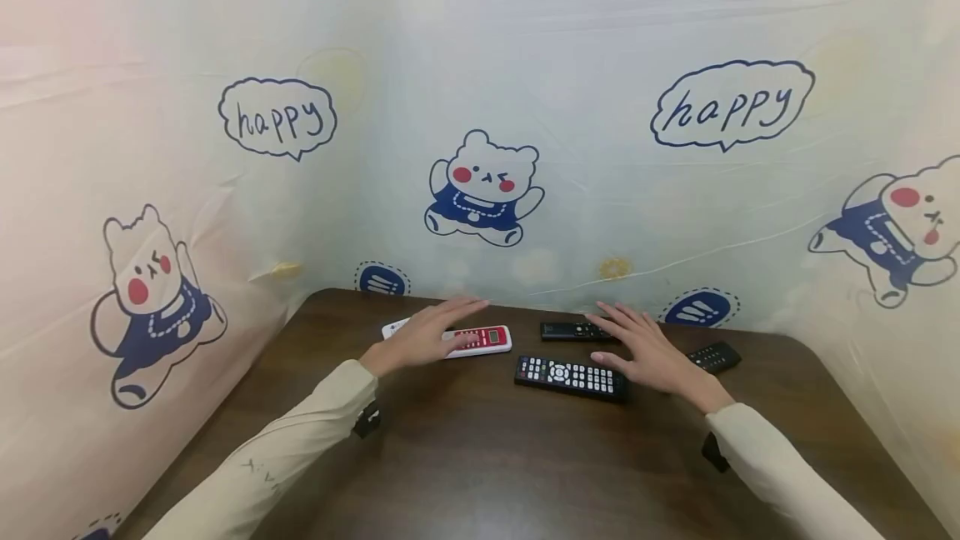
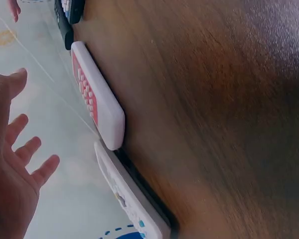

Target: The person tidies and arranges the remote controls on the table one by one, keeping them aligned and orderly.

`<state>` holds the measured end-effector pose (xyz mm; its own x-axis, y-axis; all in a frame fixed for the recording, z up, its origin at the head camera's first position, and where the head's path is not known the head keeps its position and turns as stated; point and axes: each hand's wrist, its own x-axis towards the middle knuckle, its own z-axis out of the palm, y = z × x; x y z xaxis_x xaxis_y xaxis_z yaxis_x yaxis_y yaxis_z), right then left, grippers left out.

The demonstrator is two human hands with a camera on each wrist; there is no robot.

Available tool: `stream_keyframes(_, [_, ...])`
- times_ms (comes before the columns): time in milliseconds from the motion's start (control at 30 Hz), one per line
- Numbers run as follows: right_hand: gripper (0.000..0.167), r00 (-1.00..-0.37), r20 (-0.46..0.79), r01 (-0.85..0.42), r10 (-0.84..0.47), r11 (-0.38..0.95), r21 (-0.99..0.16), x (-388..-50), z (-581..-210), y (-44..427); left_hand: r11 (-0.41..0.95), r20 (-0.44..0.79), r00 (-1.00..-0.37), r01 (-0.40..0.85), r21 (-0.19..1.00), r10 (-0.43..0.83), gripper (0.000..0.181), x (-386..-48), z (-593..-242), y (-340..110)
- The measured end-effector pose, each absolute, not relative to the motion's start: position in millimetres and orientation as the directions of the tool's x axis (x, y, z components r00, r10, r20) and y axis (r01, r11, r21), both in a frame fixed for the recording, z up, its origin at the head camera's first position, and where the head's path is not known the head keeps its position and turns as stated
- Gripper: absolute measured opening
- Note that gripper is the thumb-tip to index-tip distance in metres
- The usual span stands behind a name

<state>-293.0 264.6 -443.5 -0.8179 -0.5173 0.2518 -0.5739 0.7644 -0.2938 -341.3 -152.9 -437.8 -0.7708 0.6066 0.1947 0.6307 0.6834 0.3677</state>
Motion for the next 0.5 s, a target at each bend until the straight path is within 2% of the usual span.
stream_keyframes(267, [0.066, -0.822, 0.258, -0.565, -0.508, 0.785, -0.254, -296, -441, 279, 0.694, 0.113, -0.773, 0.615, 0.376, 0.624, 0.058, -347, -443, -154])
stream_keyframes(500, [0.065, -0.828, 0.215, -0.559, -0.518, 0.789, -0.255, -302, -441, 278, 0.746, 0.082, -0.822, 0.549, 0.377, 0.564, 0.051, -347, -448, -158])
